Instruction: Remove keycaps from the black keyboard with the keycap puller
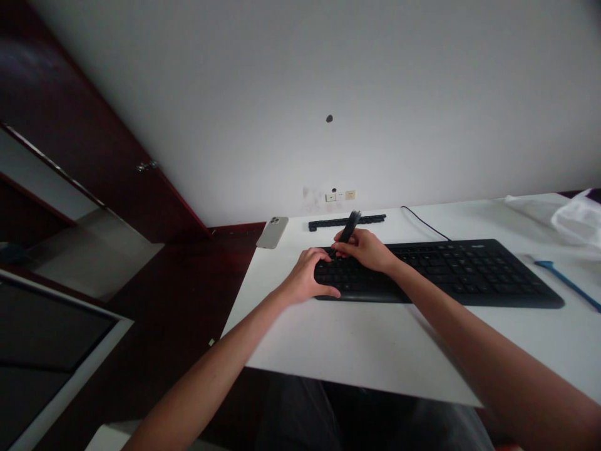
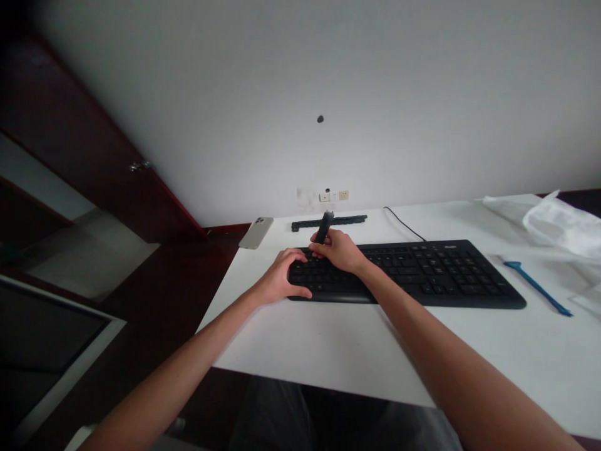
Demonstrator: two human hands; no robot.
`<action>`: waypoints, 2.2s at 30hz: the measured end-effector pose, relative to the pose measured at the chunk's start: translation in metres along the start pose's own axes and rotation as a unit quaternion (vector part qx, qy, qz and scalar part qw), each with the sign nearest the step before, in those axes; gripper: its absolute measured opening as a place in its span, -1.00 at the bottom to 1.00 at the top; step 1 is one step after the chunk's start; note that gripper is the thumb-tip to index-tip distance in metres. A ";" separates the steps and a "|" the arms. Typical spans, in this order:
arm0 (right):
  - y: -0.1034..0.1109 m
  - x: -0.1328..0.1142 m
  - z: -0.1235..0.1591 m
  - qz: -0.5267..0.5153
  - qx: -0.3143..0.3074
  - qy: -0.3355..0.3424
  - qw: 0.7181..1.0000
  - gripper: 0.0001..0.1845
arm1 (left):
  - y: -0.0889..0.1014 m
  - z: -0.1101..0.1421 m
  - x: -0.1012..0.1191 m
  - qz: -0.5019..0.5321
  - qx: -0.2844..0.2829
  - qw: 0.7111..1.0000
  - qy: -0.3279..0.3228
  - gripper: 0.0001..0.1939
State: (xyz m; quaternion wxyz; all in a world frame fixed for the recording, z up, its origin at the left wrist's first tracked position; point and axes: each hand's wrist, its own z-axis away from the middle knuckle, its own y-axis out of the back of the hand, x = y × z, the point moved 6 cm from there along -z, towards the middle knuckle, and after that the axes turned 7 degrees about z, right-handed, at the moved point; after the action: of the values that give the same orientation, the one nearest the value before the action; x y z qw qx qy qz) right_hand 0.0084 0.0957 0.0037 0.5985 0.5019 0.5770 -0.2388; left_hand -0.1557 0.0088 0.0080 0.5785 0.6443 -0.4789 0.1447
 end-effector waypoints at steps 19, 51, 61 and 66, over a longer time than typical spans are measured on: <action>0.004 -0.039 0.016 0.292 0.047 0.090 0.951 -0.95 | 0.002 0.000 0.004 -0.020 -0.010 1.000 0.000 -0.25; -0.015 -0.053 0.022 0.205 -0.120 0.119 0.964 -0.71 | 0.008 -0.003 0.003 -0.051 0.058 0.997 -0.016 -0.78; -0.008 -0.033 0.014 0.062 -0.144 0.083 0.984 -0.65 | 0.007 -0.006 0.002 -0.068 0.090 0.994 -0.005 -0.81; -0.018 -0.056 0.023 0.270 -0.057 0.093 0.957 -0.72 | 0.008 -0.006 0.001 -0.075 0.088 0.993 -0.008 -0.81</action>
State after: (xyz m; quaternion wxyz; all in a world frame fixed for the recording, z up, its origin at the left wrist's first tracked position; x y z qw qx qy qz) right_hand -0.0093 0.0526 0.0462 0.6119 0.6240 0.4858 0.0124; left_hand -0.1592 0.0147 0.0153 0.5243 0.7282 -0.4196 0.1373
